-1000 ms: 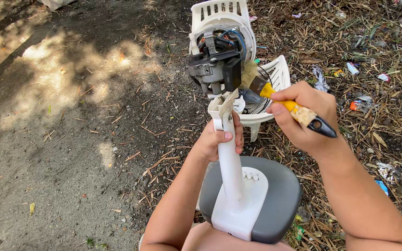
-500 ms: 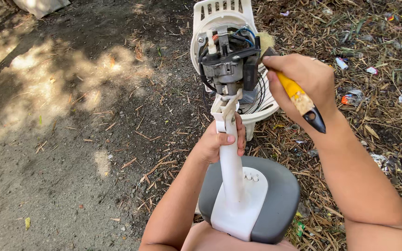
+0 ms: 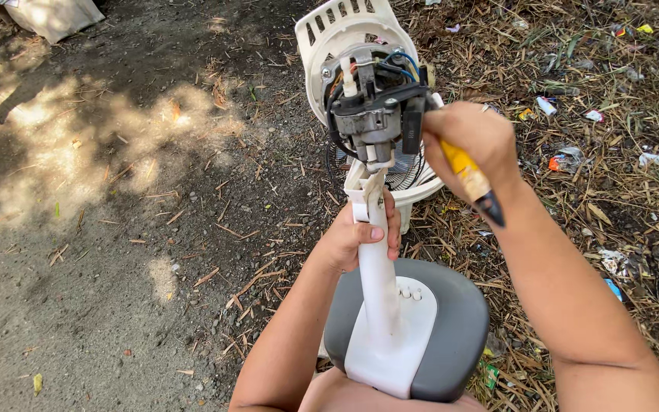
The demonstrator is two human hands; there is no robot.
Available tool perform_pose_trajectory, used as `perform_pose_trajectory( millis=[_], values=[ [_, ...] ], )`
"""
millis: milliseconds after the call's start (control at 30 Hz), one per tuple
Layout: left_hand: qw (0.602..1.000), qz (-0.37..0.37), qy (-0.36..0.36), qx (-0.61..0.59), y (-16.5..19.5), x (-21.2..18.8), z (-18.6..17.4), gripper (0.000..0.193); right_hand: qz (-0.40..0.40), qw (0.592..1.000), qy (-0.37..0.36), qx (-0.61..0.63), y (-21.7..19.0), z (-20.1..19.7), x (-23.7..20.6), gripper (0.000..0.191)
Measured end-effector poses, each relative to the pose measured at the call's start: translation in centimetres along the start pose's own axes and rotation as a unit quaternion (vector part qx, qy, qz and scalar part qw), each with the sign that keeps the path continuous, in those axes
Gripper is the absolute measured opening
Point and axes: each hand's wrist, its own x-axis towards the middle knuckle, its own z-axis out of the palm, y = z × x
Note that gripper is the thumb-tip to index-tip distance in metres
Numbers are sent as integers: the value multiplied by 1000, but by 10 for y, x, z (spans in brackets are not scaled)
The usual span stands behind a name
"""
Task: The person services a disassembled pedestal fan set on a stone outdoors. They use a brush to sweep dust off the motor housing, stand, and rear grille, lift the motor head off the pole, and then hold the fan head on their lap while filing the motor shaft with a long metal file.
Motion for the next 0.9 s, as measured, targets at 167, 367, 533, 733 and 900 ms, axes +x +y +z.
perform_pose_trajectory(
  millis=[167, 367, 533, 733, 900],
  values=[
    [1000, -7, 14, -15, 0, -6, -3, 50, 83, 987, -104, 90, 3, -5, -1, 8],
    [999, -4, 28, -19, 0, -8, -6, 49, 143, 972, -128, 136, -5, -2, -2, 10],
    [1000, -8, 24, -17, -2, -6, -6, 49, 28, 999, -18, 6, -5, 2, -3, 13],
    [1000, -4, 21, -18, -1, -8, -8, 50, -15, 998, 15, -61, -5, 6, 0, 21],
    [1000, 1, 12, -29, 1, -8, -12, 51, 1, 998, -32, 63, -6, -5, -20, 18]
  ],
)
